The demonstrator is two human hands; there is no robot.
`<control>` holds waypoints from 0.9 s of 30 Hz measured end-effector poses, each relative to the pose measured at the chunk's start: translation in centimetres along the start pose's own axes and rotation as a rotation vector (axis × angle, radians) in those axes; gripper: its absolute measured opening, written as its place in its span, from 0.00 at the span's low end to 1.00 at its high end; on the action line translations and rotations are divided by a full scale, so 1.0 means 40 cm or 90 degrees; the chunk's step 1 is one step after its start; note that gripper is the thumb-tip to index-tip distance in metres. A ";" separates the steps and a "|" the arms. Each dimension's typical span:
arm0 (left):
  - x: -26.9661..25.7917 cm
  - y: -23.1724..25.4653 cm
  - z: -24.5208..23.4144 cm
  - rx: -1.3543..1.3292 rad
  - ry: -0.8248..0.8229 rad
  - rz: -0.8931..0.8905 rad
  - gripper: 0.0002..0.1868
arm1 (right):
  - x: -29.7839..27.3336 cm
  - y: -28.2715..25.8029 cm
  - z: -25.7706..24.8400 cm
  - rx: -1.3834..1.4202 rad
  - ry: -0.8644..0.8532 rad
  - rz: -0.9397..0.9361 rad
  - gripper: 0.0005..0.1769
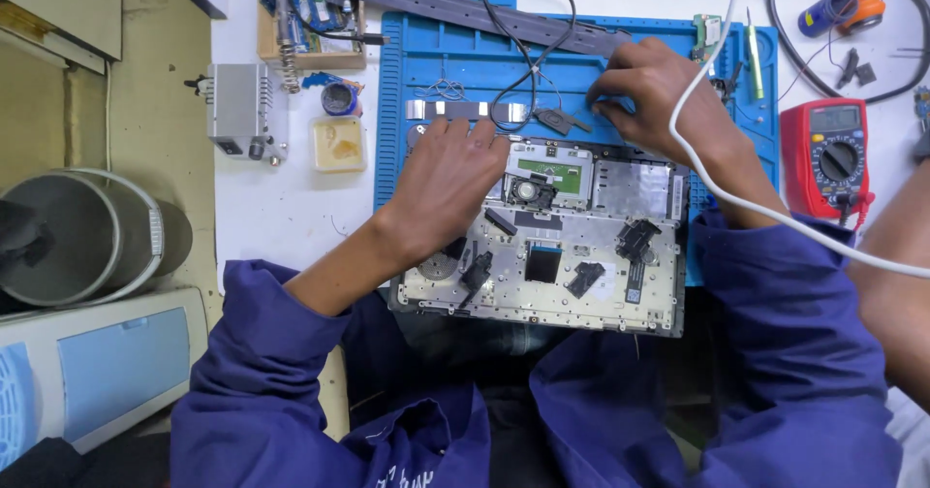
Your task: The person uses a soldering iron to work on a disassembled electronic device, then uses pliers to strip the insulation from a wire. They also handle a smartphone and a multimeter during the process.
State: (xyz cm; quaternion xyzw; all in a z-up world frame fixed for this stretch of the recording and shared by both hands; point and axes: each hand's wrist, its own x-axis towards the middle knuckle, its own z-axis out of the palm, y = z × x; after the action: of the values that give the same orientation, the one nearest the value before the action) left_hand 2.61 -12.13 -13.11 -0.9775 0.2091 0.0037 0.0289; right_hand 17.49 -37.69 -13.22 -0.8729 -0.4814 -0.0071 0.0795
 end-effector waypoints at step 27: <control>0.283 0.038 0.031 -0.102 0.022 0.067 0.13 | -0.046 -0.017 -0.039 0.640 0.275 0.038 0.03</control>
State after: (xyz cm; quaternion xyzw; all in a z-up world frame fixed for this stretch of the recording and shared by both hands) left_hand 12.31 -18.06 -14.66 -0.9642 0.2596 0.0051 -0.0535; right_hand 16.05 -39.10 -11.75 -0.7190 -0.3735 0.0469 0.5842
